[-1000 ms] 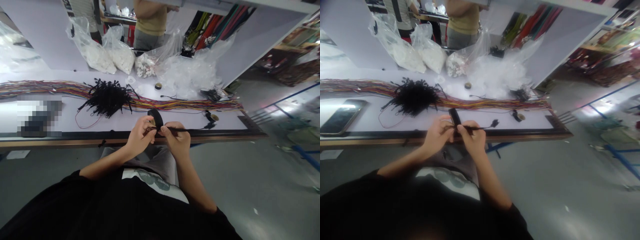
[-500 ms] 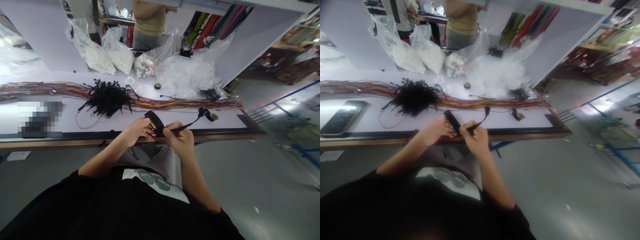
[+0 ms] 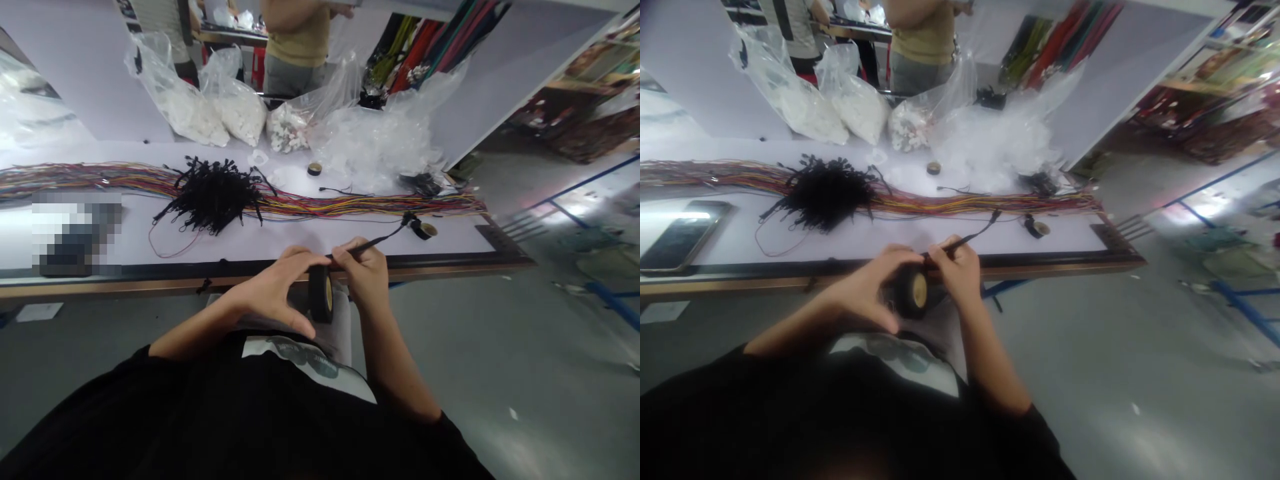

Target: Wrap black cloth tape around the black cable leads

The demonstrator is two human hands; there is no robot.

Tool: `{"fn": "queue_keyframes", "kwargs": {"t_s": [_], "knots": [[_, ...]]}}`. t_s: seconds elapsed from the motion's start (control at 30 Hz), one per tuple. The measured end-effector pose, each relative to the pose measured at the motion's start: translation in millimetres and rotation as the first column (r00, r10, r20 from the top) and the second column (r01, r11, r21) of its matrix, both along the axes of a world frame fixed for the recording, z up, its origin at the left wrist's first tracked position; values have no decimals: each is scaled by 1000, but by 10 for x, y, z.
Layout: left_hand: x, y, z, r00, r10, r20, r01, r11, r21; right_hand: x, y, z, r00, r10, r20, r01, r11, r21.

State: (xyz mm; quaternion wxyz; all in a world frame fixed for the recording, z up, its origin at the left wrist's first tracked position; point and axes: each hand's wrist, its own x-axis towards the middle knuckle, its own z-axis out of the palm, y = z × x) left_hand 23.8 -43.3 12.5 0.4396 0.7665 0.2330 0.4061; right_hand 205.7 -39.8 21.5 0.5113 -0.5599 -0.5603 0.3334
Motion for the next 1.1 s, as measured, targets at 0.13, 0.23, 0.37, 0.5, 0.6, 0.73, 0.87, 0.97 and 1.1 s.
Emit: {"fn": "queue_keyframes", "kwargs": {"t_s": [0.13, 0.23, 0.37, 0.5, 0.6, 0.73, 0.87, 0.97, 1.1], "knots": [[75, 53, -25, 963, 267, -23, -264, 961, 87, -5, -21, -13, 992, 111, -58, -108, 992, 62], [170, 79, -39, 912, 397, -100, -395, 918, 42, -25, -20, -41, 986, 155, -55, -144, 977, 158], [231, 58, -12, 904, 393, -167, -395, 918, 25, -38, -7, -73, 996, 92, 19, -93, 945, 315], [230, 53, -3, 899, 399, -181, -393, 917, 69, -83, -18, -95, 1000, 19, 10, -21, 930, 366], [214, 77, -49, 862, 472, -185, -439, 877, 193, -142, -41, -105, 992, 6, -129, 32, 955, 293], [198, 107, -136, 807, 558, -193, -435, 783, 444, -204, -98, -80, 961, 61, -271, -45, 997, 62], [207, 113, -174, 778, 589, -217, -376, 714, 590, -217, -148, -28, 978, 95, -187, -105, 993, -44], [226, 92, -166, 781, 592, -198, -394, 714, 578, -205, -155, -16, 999, 20, -41, -19, 1000, 16], [250, 25, -118, 828, 538, -155, -507, 838, 203, -189, -140, -79, 999, -49, 18, 47, 994, 99]]}}
